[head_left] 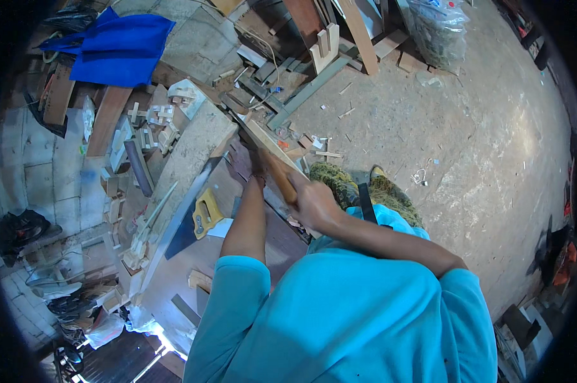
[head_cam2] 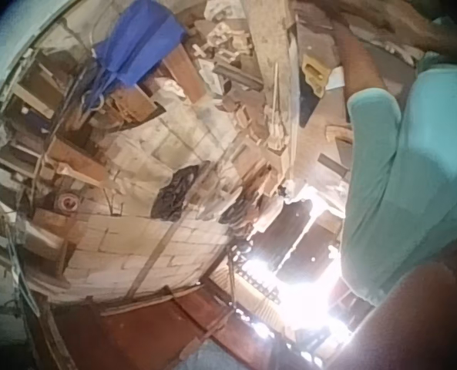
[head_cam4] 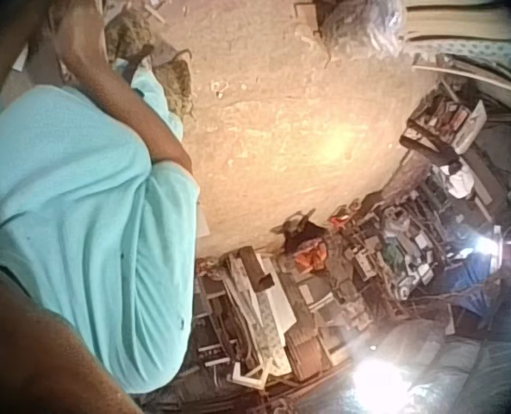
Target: The person marks a wooden board using a small blade, aligns wooden pieces, and cuts through a wooden plank using a hand saw.
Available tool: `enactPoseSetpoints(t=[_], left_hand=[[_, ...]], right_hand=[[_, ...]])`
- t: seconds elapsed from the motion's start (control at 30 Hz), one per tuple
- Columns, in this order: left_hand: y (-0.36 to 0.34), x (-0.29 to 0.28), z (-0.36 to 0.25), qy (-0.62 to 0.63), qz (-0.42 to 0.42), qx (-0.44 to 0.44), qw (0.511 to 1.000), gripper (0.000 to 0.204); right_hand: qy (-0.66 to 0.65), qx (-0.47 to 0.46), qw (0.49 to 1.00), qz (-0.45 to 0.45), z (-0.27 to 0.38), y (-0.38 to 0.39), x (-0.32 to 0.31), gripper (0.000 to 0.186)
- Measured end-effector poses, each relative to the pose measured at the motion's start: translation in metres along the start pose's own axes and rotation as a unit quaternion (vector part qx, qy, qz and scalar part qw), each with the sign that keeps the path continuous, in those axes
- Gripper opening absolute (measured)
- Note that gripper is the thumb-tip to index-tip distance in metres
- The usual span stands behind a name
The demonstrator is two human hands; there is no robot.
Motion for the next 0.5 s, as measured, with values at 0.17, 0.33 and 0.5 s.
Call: enactPoseSetpoints(t=[0.17, 0.33, 0.5], left_hand=[[0.000, 0.028, 0.000, 0.120, 0.057, 0.062, 0.989, 0.036], [-0.009, 0.015, 0.006, 0.045, 0.154, -0.023, 0.987, 0.031], [-0.013, -0.020, -0.003, 0.033, 0.015, -0.029, 0.999, 0.028]], right_hand=[[0.043, -0.070, 0.996, -0.020, 0.015, -0.027, 0.014, 0.041], [0.042, -0.015, 0.999, 0.024, -0.004, 0.003, 0.017, 0.044], [0.016, -0.099, 0.994, -0.053, 0.011, -0.028, 0.021, 0.046]])
Point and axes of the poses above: each hand's wrist, its own y-axis away from the middle knuckle, its own x-axis out of the palm, z = x × y, the point moved 8 cm from there along -y, towards the middle knuckle, and after that the axes turned 9 degrees about -z, right-handed, at the moved point
